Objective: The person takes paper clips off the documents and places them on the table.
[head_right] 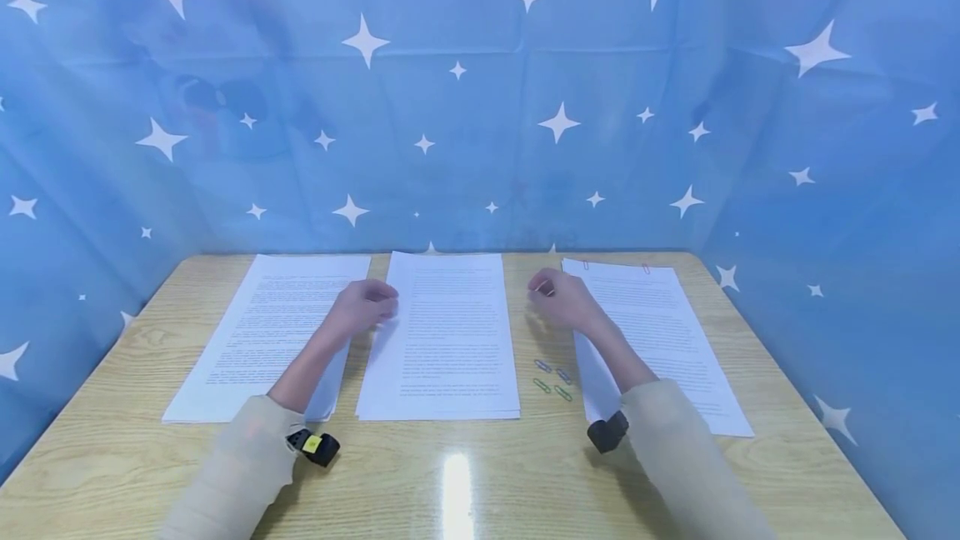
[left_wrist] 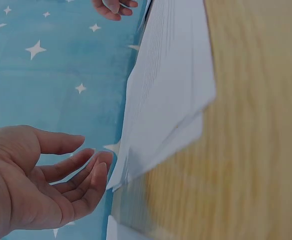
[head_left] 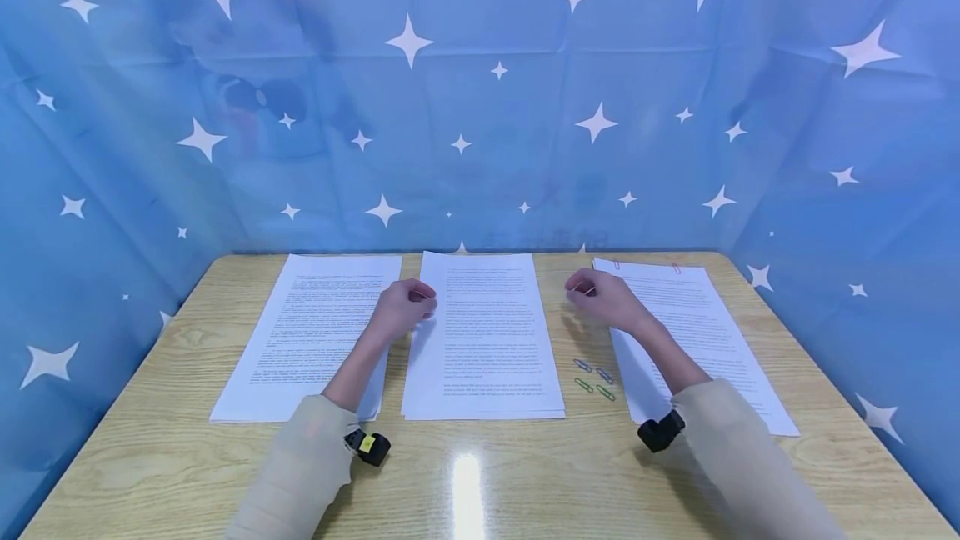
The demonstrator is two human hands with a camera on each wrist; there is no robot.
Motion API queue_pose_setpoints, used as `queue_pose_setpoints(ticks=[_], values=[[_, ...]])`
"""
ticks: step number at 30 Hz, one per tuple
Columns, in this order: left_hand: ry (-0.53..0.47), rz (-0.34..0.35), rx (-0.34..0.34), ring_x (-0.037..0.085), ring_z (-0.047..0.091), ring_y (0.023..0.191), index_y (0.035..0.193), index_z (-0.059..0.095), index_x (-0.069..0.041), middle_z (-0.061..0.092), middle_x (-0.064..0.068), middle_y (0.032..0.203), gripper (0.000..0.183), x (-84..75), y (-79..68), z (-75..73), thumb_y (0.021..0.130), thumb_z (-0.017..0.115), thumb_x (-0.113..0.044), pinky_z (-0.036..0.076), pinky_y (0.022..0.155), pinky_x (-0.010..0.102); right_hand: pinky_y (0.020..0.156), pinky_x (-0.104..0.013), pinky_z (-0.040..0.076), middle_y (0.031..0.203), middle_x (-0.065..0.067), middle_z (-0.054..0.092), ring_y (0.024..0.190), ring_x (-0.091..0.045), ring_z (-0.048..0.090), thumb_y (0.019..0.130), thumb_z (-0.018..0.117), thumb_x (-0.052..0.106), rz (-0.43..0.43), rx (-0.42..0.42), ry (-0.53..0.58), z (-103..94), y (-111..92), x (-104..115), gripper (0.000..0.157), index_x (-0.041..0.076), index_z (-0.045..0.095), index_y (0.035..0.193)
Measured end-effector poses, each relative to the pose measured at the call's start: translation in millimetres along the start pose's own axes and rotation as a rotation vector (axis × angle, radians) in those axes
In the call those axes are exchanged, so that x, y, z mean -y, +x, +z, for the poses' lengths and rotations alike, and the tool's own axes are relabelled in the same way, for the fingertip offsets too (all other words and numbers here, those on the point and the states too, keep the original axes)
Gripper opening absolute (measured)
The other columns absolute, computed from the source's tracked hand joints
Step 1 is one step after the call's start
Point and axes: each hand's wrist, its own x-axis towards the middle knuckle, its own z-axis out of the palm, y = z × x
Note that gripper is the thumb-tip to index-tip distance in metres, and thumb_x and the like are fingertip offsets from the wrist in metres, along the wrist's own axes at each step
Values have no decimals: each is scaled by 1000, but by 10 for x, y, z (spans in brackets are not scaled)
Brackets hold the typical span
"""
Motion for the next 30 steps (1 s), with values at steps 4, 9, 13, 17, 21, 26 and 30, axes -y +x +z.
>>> queue_pose_setpoints(ticks=[4,9,13,17,21,26,30], values=[[-32,16,17,25,69,88,110,68,2,69,12,96,18,-41,-28,92,96,64,-9,51,74,30,82,-46,53,103,-16,67,98,-34,65,102,58,12,-12,-24,-18,-62,-67,-65,25,-7,64,117],[-33,56,40,25,68,85,110,69,2,70,10,93,18,-104,-56,195,96,64,-8,51,74,31,84,-48,53,104,-17,68,99,-35,65,102,59,11,8,-45,-44,-164,-161,-159,24,-6,64,117],[-20,92,67,24,68,83,110,69,1,71,9,91,18,-150,-65,288,96,65,-9,52,75,32,84,-49,52,105,-18,68,99,-35,65,101,60,12,41,-58,-66,-263,-235,-253,24,-6,64,117],[-19,117,98,26,68,84,109,70,1,70,8,91,17,-214,-82,378,96,65,-9,52,73,31,87,-52,51,108,-22,67,102,-39,64,101,61,13,81,-69,-102,-367,-316,-365,26,-7,64,117],[-24,142,122,25,67,83,110,70,3,69,8,91,19,-270,-101,479,95,66,-8,51,72,30,89,-55,49,114,-27,65,107,-44,61,101,61,15,136,-66,-130,-469,-407,-514,29,-7,61,121],[-36,177,171,22,66,83,112,69,5,69,8,93,22,-328,-120,624,95,66,-9,51,74,30,89,-56,49,120,-33,60,111,-48,58,101,59,16,211,-68,-147,-594,-520,-721,34,-9,58,125],[-21,180,195,18,63,84,112,69,3,67,7,96,22,-387,-136,747,96,66,-11,52,76,30,88,-57,48,124,-37,56,113,-51,55,102,57,17,275,-69,-139,-692,-606,-862,39,-11,53,129]])
